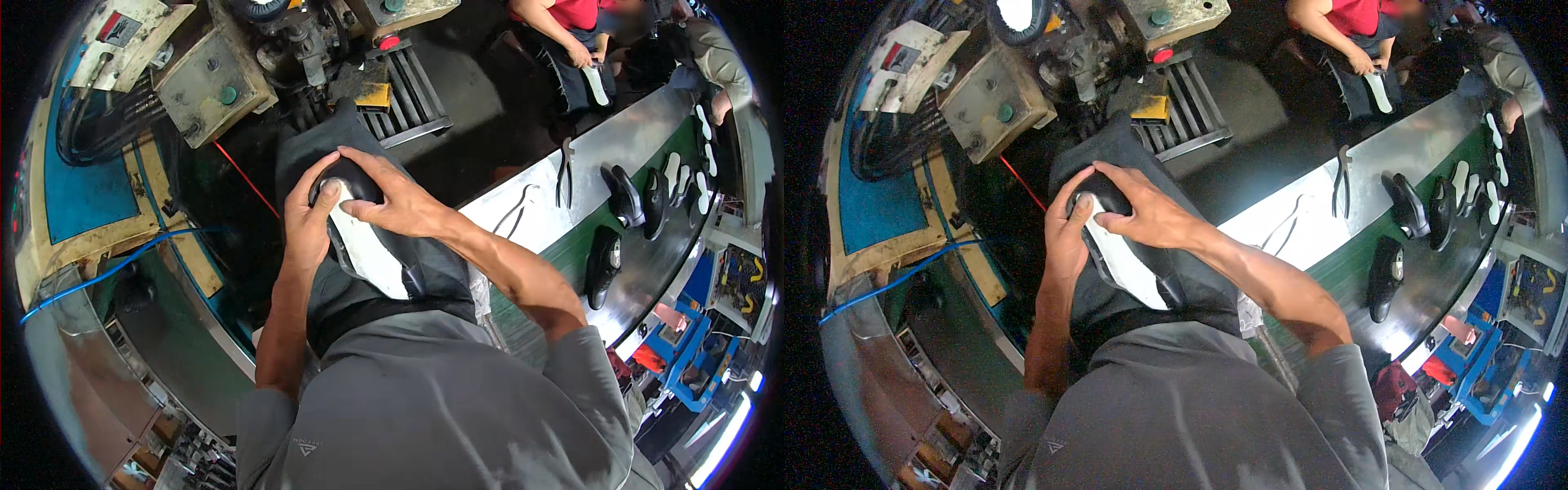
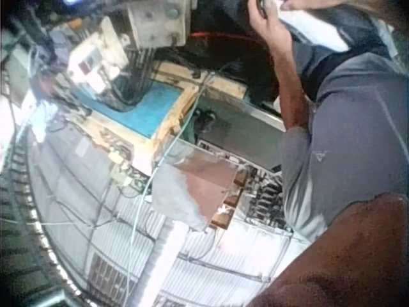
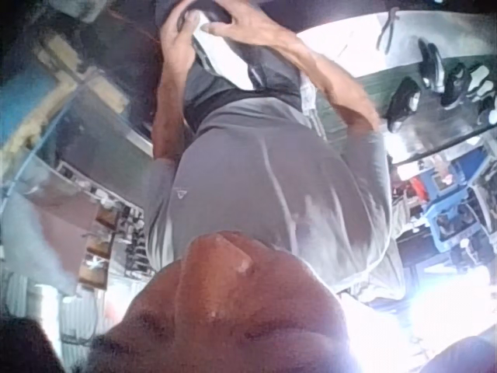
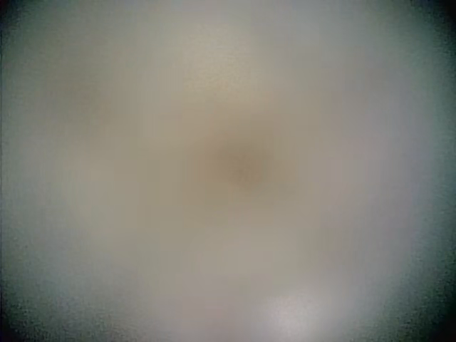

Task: The recorder is assembling and inspecting shoe outsoles on a production line using specialized machinery.

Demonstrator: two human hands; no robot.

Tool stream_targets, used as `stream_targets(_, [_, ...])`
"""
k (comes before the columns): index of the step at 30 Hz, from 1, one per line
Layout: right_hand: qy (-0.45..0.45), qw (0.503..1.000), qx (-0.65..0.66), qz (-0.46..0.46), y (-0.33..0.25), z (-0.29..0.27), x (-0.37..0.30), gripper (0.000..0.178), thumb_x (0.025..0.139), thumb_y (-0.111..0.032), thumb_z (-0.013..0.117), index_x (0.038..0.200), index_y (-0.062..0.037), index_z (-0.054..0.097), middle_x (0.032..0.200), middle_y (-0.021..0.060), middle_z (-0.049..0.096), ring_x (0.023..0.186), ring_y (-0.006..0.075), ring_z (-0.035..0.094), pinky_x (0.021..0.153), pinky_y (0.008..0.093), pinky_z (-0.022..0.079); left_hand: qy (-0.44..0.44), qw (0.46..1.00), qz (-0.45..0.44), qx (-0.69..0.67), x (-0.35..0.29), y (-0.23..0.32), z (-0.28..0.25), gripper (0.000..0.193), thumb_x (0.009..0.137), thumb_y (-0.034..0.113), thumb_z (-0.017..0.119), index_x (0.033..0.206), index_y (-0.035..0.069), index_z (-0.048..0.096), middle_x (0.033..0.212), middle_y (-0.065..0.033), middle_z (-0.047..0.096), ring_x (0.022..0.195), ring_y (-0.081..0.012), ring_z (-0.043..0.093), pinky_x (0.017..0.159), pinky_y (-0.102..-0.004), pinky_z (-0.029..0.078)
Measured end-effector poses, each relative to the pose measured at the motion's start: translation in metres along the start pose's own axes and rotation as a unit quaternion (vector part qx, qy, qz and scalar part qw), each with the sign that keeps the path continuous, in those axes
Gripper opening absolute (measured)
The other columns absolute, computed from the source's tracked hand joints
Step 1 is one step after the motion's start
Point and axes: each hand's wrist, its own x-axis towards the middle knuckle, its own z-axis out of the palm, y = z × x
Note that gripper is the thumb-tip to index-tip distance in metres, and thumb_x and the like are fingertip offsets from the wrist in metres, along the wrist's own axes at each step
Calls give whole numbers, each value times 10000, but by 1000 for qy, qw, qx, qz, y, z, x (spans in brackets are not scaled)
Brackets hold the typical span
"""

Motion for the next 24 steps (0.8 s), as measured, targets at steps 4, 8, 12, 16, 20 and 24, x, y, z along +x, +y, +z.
stream_targets(4, [-11, 989, 136, 55, 19, -12, -3, 818, 1031, -291, 759, 1718, -81, 367, 1653, 227, 487, 1512, 328, 483, 1239, 422, 403, 42, 990, -112, 68, 8, 3, 17, 466, 1110, 156, 673, 1538, -18, 607, 1484, -142, 641, 1322, -190, 611, 1159, -335, 460])
stream_targets(8, [-7, 950, 301, 83, 37, -20, -8, 780, 1057, -251, 752, 1729, -123, 378, 1500, 139, 581, 1356, 225, 560, 1155, 369, 473, -26, 978, -76, -192, -3, -7, 6, 545, 1177, 224, 529, 1623, -82, 456, 1619, -169, 547, 1497, -268, 517, 1292, -420, 351])
stream_targets(12, [1, 924, 368, 105, 30, -15, -14, 741, 1066, -187, 738, 1725, -155, 402, 1447, 100, 596, 1288, 194, 577, 1122, 352, 494, 55, 985, -76, -141, -15, -30, 22, 515, 1128, 162, 650, 1611, 37, 522, 1481, -106, 619, 1368, -203, 585, 1204, -376, 442])
stream_targets(16, [13, 954, 287, 85, 24, -14, -13, 733, 1070, -179, 731, 1723, -139, 402, 1452, 103, 602, 1282, 187, 578, 1130, 352, 486, 78, 994, -55, -48, -14, -34, 27, 447, 1104, 164, 699, 1516, 30, 586, 1370, -77, 640, 1246, -170, 605, 1119, -341, 485])
stream_targets(20, [22, 970, 227, 86, 24, -11, -11, 734, 1081, -186, 717, 1729, -117, 380, 1502, 123, 588, 1324, 198, 561, 1162, 355, 459, 91, 995, -45, 21, -10, -39, 27, 386, 1098, 157, 707, 1445, 15, 614, 1316, -74, 656, 1189, -155, 606, 1063, -328, 505])
stream_targets(24, [73, 970, 205, 112, 31, 2, -17, 821, 1072, -263, 743, 1746, -67, 317, 1605, 179, 524, 1439, 248, 509, 1214, 392, 419, 110, 988, -107, -15, -14, -36, 29, 411, 1101, 170, 701, 1467, 12, 600, 1322, -77, 655, 1192, -161, 611, 1061, -317, 506])
